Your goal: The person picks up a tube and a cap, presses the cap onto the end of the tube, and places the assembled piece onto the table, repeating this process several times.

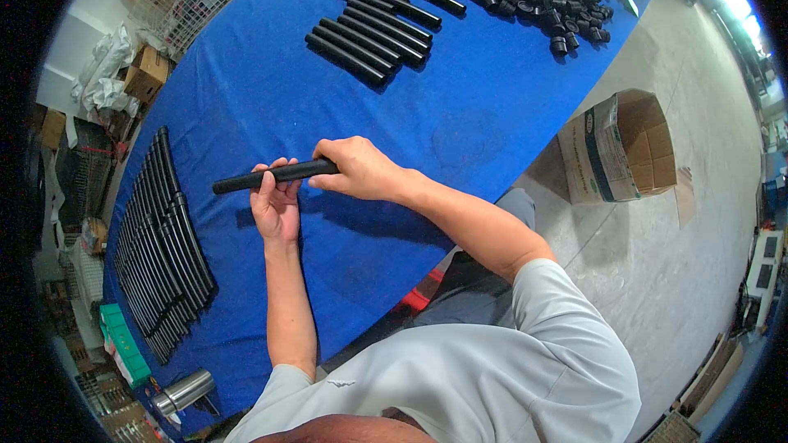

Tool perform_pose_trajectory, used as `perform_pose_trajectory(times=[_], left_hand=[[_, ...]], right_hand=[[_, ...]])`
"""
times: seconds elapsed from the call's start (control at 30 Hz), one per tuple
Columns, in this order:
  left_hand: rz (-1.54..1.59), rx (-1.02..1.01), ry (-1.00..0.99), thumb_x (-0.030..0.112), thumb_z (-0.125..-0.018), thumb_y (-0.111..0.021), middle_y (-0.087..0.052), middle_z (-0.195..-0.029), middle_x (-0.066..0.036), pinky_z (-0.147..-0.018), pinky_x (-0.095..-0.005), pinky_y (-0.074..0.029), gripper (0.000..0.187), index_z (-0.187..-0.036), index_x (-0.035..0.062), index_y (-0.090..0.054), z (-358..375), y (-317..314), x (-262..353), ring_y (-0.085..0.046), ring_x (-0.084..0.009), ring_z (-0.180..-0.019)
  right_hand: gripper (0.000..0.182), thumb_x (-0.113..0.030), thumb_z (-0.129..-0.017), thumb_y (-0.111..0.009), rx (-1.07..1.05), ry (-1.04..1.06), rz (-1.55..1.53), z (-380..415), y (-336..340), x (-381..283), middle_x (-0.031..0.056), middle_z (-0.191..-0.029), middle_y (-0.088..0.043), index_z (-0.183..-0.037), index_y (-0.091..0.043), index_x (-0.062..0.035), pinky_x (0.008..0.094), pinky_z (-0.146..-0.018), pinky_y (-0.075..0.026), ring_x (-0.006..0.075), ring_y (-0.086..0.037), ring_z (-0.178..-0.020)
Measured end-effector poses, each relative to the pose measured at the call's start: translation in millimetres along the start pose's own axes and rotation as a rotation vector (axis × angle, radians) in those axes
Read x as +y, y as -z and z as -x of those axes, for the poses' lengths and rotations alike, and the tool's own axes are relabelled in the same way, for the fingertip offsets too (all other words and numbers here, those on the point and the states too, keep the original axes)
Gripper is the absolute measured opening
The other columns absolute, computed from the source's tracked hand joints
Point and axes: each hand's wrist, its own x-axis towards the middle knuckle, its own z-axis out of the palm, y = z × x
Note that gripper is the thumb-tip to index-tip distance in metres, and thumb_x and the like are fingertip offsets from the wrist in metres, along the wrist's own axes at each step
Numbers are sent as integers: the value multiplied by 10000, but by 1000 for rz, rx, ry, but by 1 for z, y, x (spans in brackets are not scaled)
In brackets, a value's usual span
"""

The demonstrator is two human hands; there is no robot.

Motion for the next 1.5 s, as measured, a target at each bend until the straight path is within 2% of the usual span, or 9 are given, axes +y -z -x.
perform_pose_trajectory(times=[0.07, 0.27, 0.37, 0.57, 0.97, 1.17, 1.27, 1.37, 1.5], left_hand=[[-8, -24, 6, 85, -1017, -581, -682, -1203, -229, -939, -492, -617, 162, -1177, 65, -599, -1, 2, 0, -669, -388, -1152], [30, -13, 2, 76, -1014, -584, -686, -1194, -228, -940, -496, -616, 169, -1182, 66, -599, -1, 2, 0, -671, -393, -1145], [26, -18, 5, 72, -1012, -586, -685, -1197, -227, -940, -499, -616, 172, -1184, 66, -598, -1, 2, 0, -672, -394, -1145], [17, -12, 5, 68, -1016, -576, -683, -1201, -229, -942, -506, -614, 162, -1177, 67, -598, -1, 2, 0, -672, -392, -1145], [19, -14, 4, 79, -1023, -566, -684, -1198, -229, -940, -506, -615, 159, -1178, 66, -599, -1, 3, 0, -669, -391, -1151], [13, 20, -1, 64, -998, -604, -703, -1137, -225, -887, -461, -645, 159, -1157, 64, -591, 0, -7, 1, -703, -363, -1087], [8, 30, -13, 64, -1000, -602, -704, -1137, -226, -886, -465, -644, 164, -1163, 65, -587, 0, -7, 0, -704, -363, -1086], [39, 30, 0, 64, -999, -603, -704, -1137, -226, -886, -470, -644, 174, -1172, 66, -582, 0, -4, 0, -704, -365, -1085], [24, -34, 12, 95, -1023, -570, -685, -1194, -232, -939, -498, -615, 171, -1188, 61, -603, -1, 6, 0, -674, -395, -1138]], right_hand=[[393, -217, -833, -803, -153, -260, -97, -3, 9, -10, 159, -852, -665, -1101, -616, 1, 424, -710, -517, 332, -671, -793], [327, -206, -849, -776, 106, 157, 120, 2, -5, 1, 158, -875, -666, -1060, -622, -9, 433, -708, -531, 345, -676, -820], [299, -226, -846, -758, 60, 105, 54, 2, -5, 3, 189, -888, -665, -996, -618, -9, 499, -733, -525, 400, -666, -829], [314, -197, -848, -772, 40, 80, 120, 3, -5, 2, 161, -906, -670, -1048, -618, -10, 441, -730, -533, 351, -677, -835], [335, -253, -842, -773, 37, 85, 93, 2, -7, 6, 186, -913, -672, -1019, -616, -16, 480, -745, -530, 389, -671, -866], [350, -242, -858, -793, -131, -199, -68, -2, 9, -14, 156, -843, -663, -1051, -631, 0, 421, -683, -516, 324, -674, -778], [331, -265, -878, -772, 123, 146, 73, 1, -3, 0, 153, -783, -663, -1037, -653, 1, 416, -643, -508, 316, -669, -716], [338, -280, -887, -763, 133, 198, 94, 2, -9, 3, 155, -771, -662, -1041, -659, 1, 412, -634, -503, 314, -667, -702], [342, -261, -877, -770, -115, -87, 12, -1, 6, -10, 162, -843, -669, -1065, -648, -3, 422, -659, -519, 322, -676, -763]])
